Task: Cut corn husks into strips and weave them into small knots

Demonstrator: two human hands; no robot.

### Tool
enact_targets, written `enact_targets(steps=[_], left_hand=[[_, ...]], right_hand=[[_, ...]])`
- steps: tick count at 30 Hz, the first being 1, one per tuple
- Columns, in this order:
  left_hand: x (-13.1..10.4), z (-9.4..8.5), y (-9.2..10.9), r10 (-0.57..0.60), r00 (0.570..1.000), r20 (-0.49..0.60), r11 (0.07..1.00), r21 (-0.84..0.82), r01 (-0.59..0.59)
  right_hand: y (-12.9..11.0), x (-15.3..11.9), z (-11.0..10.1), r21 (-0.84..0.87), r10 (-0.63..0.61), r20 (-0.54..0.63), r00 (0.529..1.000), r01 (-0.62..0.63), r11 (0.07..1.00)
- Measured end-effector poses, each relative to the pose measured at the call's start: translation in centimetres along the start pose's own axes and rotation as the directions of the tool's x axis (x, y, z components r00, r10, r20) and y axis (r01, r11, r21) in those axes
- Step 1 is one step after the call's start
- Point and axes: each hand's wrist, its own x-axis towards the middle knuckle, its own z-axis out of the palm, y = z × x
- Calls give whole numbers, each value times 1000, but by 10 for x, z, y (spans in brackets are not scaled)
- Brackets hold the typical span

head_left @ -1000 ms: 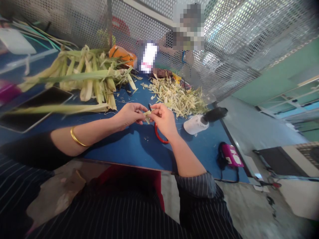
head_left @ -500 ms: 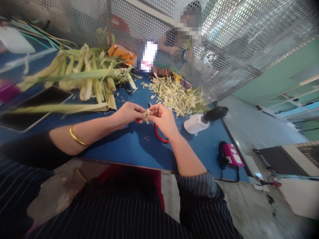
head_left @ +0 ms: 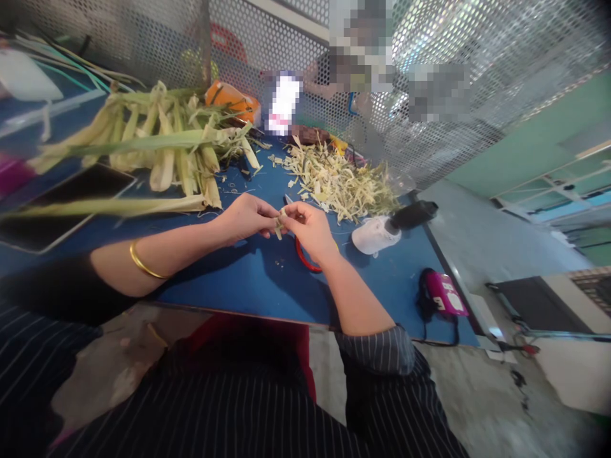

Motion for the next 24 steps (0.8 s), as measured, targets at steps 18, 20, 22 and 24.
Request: enact_targets(steps=[18, 20, 22, 24], left_hand=[[-3, 5, -5, -30, 988, 155, 998, -50, 38], [-3, 7, -8, -21, 989, 145, 1000, -20, 24], [-4, 7, -7, -15, 990, 143, 1000, 10, 13], [-5, 7, -6, -9, 990, 142, 1000, 25, 5]], right_hand=[[-2, 0, 3, 80, 25, -165, 986, -12, 997], [-1, -1, 5, 66, -1, -168, 986, 13, 998], [2, -2, 7, 13, -55, -222, 973, 59, 998], [5, -2, 9, -23, -107, -268, 957, 105, 994]])
